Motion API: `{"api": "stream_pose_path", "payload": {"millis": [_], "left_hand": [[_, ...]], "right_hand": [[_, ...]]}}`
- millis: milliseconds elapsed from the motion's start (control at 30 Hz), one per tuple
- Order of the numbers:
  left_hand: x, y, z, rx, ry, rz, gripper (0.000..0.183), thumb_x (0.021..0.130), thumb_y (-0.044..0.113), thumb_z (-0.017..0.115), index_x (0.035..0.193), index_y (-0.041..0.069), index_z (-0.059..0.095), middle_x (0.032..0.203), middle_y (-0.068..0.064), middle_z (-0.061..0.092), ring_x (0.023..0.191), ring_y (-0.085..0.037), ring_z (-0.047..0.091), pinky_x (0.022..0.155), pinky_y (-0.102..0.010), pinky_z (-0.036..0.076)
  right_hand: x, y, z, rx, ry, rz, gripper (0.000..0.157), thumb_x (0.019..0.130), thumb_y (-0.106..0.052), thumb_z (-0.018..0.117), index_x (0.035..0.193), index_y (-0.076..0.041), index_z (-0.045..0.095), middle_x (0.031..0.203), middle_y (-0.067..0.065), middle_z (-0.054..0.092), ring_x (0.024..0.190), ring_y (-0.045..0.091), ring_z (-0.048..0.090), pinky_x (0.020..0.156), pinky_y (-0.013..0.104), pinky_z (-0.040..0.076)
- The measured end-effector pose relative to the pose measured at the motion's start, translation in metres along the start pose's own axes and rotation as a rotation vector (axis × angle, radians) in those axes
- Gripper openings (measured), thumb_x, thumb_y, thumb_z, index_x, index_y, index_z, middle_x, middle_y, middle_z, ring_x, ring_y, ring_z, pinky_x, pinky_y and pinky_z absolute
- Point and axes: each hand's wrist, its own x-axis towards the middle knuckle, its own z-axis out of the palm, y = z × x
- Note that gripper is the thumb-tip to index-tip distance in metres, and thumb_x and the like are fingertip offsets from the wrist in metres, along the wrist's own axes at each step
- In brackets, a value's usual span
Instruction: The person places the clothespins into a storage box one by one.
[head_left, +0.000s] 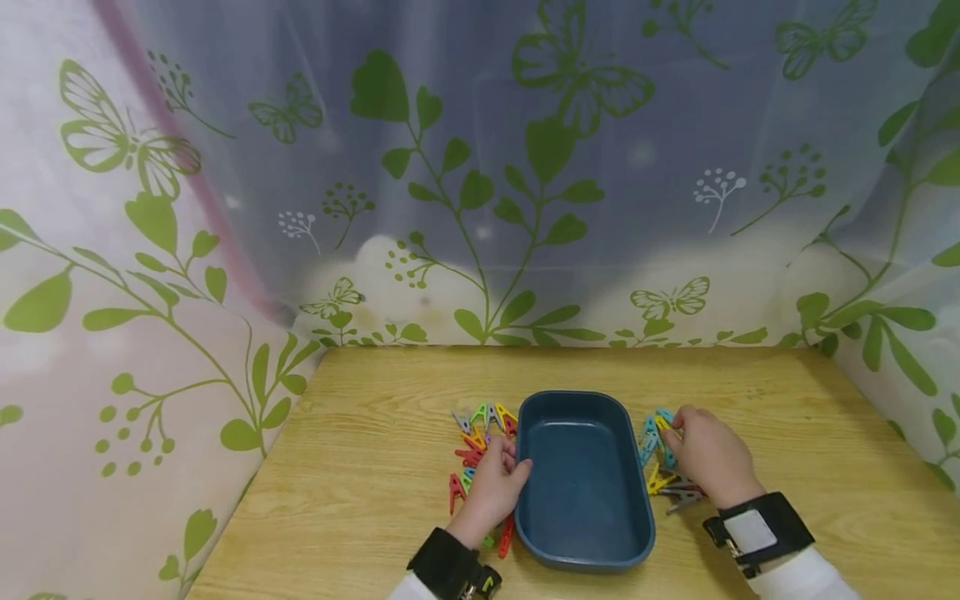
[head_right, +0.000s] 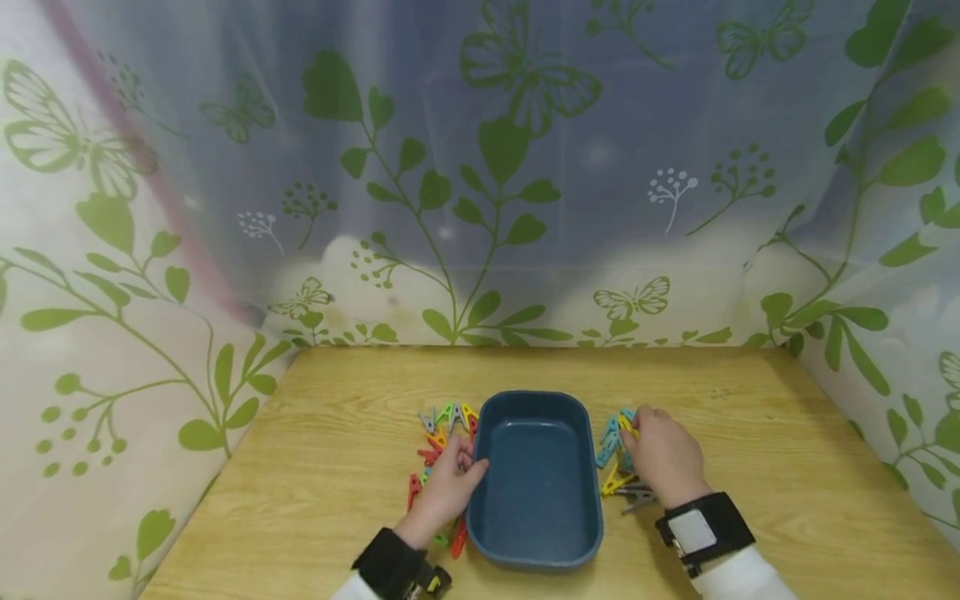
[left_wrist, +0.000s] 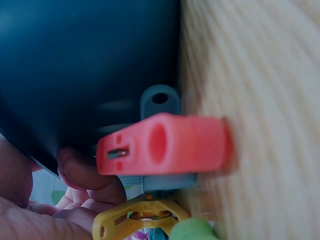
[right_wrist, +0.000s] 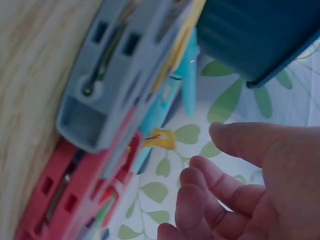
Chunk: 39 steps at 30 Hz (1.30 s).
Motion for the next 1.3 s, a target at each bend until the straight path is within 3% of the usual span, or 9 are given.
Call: {"api": "stream_pose_path", "payload": {"millis": [367,733,967,1133,1300], "left_hand": [[0.0,-0.001,0.0,-0.018,-0.002,-0.005,0.021,0.1,0.01,0.065,0.109,0.0,0.048,0.082,-0.003,0.044,0.067,-0.016,0.045,0.058,-0.024,0.037],[-0.002,0.002,-0.002,-0.102,-0.011,-0.021,0.022,0.1,0.01,0.066,0.106,0.003,0.046,0.082,-0.002,0.041,0.069,-0.016,0.043,0.06,-0.024,0.035],[-0.001,0.002,-0.002,-0.15,-0.011,-0.065,0.022,0.101,0.014,0.066,0.106,0.003,0.047,0.083,-0.003,0.042,0.074,-0.017,0.044,0.063,-0.025,0.037],[-0.001,0.002,-0.002,-0.173,-0.009,-0.083,0.018,0.103,0.013,0.063,0.105,0.004,0.048,0.081,-0.002,0.045,0.073,-0.016,0.047,0.062,-0.026,0.038],[-0.002,0.0,-0.004,-0.184,-0.009,-0.089,0.017,0.103,0.013,0.063,0.103,0.004,0.049,0.078,-0.001,0.046,0.069,-0.016,0.046,0.061,-0.026,0.038]], "right_hand": [[0.011,0.011,0.009,-0.012,-0.103,0.091,0.032,0.094,-0.022,0.073,0.101,0.008,0.063,0.086,0.018,0.066,0.069,0.024,0.059,0.061,0.043,0.05],[0.01,0.013,0.009,0.024,-0.15,0.107,0.02,0.096,-0.018,0.069,0.085,-0.001,0.065,0.073,0.006,0.061,0.063,0.02,0.054,0.056,0.034,0.041],[0.009,0.014,0.002,0.043,-0.171,0.113,0.02,0.099,-0.015,0.06,0.085,-0.002,0.066,0.071,0.005,0.059,0.061,0.019,0.053,0.055,0.032,0.038],[0.006,0.01,-0.009,0.068,-0.094,0.089,0.019,0.098,-0.012,0.058,0.087,0.001,0.066,0.07,0.006,0.062,0.059,0.019,0.054,0.054,0.033,0.039],[0.002,-0.009,-0.024,0.073,0.023,0.039,0.02,0.097,-0.013,0.062,0.094,0.005,0.068,0.076,0.01,0.064,0.06,0.018,0.054,0.055,0.033,0.042]]}}
